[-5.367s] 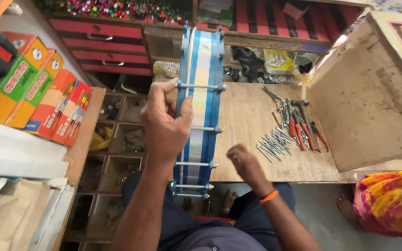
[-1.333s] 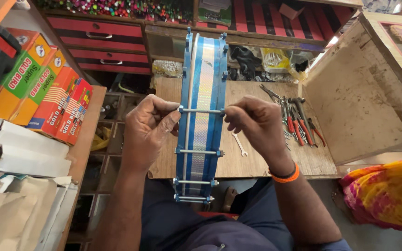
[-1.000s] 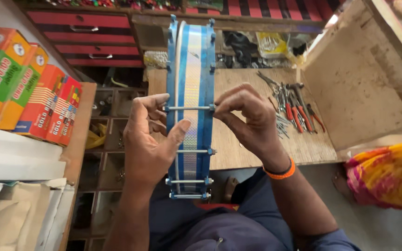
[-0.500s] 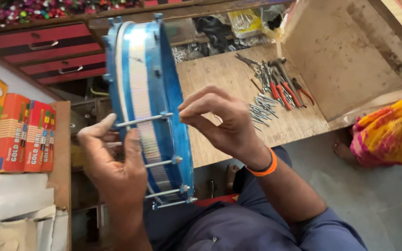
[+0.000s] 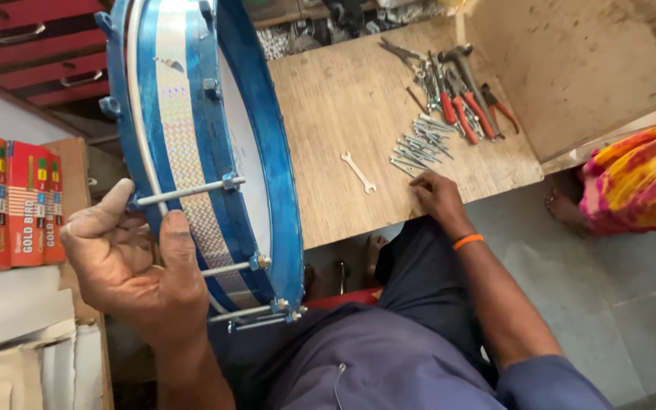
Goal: The person attaches metal tension rods to the shell of a blue drum and secures the components using a small wrench.
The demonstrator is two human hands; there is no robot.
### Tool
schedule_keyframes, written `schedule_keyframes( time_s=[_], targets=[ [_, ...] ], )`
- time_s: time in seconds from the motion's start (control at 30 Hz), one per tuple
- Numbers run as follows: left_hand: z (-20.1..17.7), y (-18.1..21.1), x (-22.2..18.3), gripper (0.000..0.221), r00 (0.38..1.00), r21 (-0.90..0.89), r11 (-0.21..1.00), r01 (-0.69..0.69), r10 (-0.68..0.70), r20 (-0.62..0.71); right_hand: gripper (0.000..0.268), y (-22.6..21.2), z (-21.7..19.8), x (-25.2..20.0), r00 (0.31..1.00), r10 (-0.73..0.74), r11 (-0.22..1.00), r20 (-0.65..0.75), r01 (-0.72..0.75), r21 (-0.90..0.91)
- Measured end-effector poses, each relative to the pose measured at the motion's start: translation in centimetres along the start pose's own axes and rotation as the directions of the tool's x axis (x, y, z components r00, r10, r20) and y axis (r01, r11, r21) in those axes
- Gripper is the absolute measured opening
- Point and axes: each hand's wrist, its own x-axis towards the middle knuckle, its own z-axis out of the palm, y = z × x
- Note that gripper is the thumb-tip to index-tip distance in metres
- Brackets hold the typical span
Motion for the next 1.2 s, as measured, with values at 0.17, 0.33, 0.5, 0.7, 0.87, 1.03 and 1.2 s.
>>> schedule_keyframes(
  time_s=[0.17,0.33,0.5,0.7,0.87,1.03,1.2],
  targets=[
    [0.7,1.0,0.4,0.033,0.999,0.035,0.999,0.030,-0.030,-0.014,0.012,-0.8,0.9,2.7,0.996,-0.057,0.975,-0.064,0.042,-0.218],
    [0.1,-0.1,0.3,0.031,0.999,-0.020,1.000,-0.014,0.014,-0.030,0.017,-4.0,0.4,2.9,0.988,-0.018,0.973,-0.156,-0.019,-0.228],
    [-0.5,-1.7,0.2,0.027,0.999,-0.050,0.998,-0.033,0.035,0.025,0.024,-7.0,2.7,2.1,0.999,-0.045,0.984,0.030,0.049,-0.169],
    [-0.2,-0.2,-0.1,0.038,1.000,0.119,0.993,0.024,-0.026,0.015,0.031,-8.3,7.4,2.9,0.987,-0.053,0.882,0.153,0.118,-0.456],
    [-0.2,-0.2,-0.1,0.037,0.999,0.124,0.992,-0.036,0.037,-0.007,0.029,-6.9,7.9,4.5,0.960,0.134,0.872,0.248,0.005,-0.489],
    [0.1,0.0,0.6,0.035,0.999,0.053,0.998,-0.025,0.026,-0.020,0.027,-6.9,7.2,4.6,0.945,0.048,0.686,0.325,0.206,-0.698],
    [0.0,0.1,0.7,0.035,0.998,0.086,0.995,-0.057,0.059,-0.024,0.026,-6.5,6.1,3.1,0.946,-0.059,0.751,0.320,0.253,-0.609]
  ],
)
